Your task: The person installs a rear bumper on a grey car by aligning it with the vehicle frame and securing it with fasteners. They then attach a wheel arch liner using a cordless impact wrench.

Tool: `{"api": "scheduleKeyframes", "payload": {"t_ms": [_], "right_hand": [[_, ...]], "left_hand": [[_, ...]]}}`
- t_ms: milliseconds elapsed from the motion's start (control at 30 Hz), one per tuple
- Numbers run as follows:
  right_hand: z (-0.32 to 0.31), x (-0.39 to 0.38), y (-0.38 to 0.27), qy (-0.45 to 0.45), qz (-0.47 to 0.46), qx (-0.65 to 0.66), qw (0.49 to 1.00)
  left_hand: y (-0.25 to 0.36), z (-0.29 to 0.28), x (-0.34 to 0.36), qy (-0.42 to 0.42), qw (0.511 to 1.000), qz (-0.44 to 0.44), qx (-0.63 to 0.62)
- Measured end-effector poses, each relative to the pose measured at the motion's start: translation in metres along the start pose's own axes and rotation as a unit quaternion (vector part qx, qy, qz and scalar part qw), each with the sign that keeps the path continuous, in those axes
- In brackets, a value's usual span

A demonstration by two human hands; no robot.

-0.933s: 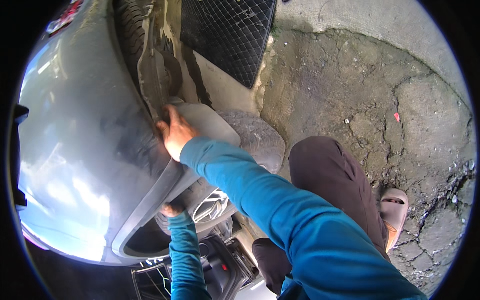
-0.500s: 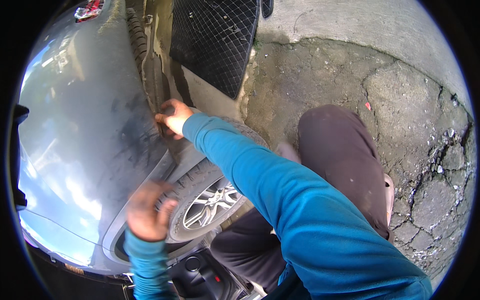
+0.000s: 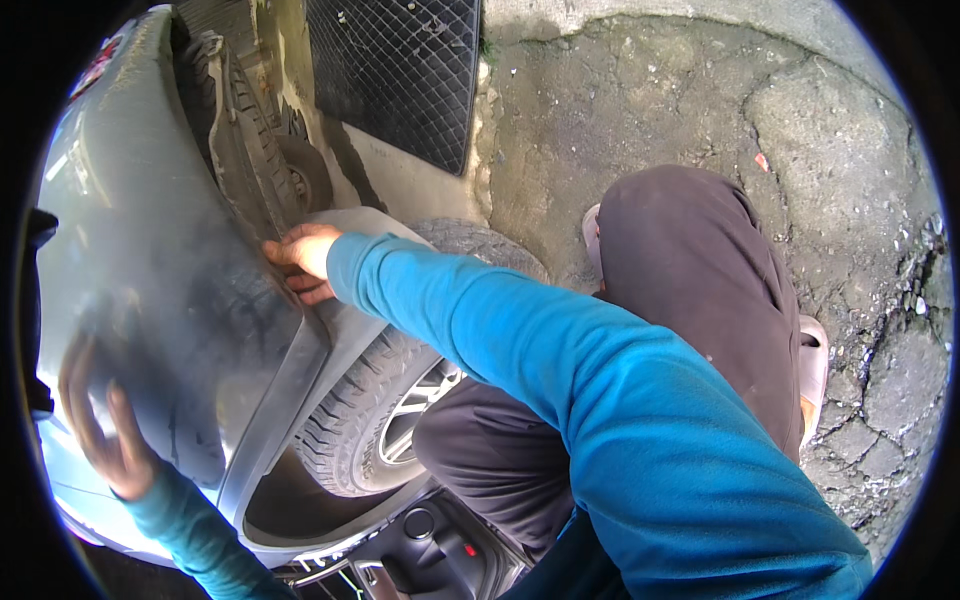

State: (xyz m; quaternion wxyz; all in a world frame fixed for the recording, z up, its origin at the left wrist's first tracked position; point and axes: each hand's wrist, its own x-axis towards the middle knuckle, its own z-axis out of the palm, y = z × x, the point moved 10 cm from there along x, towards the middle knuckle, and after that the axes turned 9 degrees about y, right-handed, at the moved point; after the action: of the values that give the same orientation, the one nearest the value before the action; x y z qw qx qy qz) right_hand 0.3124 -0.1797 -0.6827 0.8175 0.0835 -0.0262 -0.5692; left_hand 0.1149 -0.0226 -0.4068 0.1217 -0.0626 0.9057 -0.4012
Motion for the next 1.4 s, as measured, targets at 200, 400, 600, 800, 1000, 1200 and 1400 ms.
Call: {"api": "scheduleKeyframes", "payload": {"t_ms": [200, 400, 600, 800, 1000, 1200, 1400], "right_hand": [[-0.001, -0.006, -0.011, -0.04, -0.009, -0.012, 0.999], [-0.004, -0.015, -0.039, -0.038, -0.081, -0.13, 0.987], [-0.004, -0.012, -0.039, -0.006, -0.07, -0.145, 0.987], [-0.001, -0.008, -0.013, 0.003, 0.002, -0.092, 0.996], [0.002, -0.013, -0.019, 0.008, -0.06, -0.077, 0.995], [0.003, -0.012, -0.027, 0.006, -0.119, -0.105, 0.987], [0.003, 0.009, -0.03, 0.093, -0.109, -0.033, 0.989]], "left_hand": [[0.028, -0.022, -0.135, 0.057, 0.984, -0.122, -0.116], [0.023, 0.034, -0.326, -0.054, 0.951, -0.297, -0.071], [-0.037, 0.114, -0.491, -0.029, 0.926, -0.368, 0.079], [-0.056, 0.146, -0.554, 0.063, 0.797, -0.591, -0.108], [-0.054, 0.144, -0.542, 0.078, 0.78, -0.606, -0.138], [-0.051, 0.144, -0.536, 0.065, 0.79, -0.596, -0.128], [-0.051, 0.142, -0.54, 0.094, 0.763, -0.624, -0.137]]}}
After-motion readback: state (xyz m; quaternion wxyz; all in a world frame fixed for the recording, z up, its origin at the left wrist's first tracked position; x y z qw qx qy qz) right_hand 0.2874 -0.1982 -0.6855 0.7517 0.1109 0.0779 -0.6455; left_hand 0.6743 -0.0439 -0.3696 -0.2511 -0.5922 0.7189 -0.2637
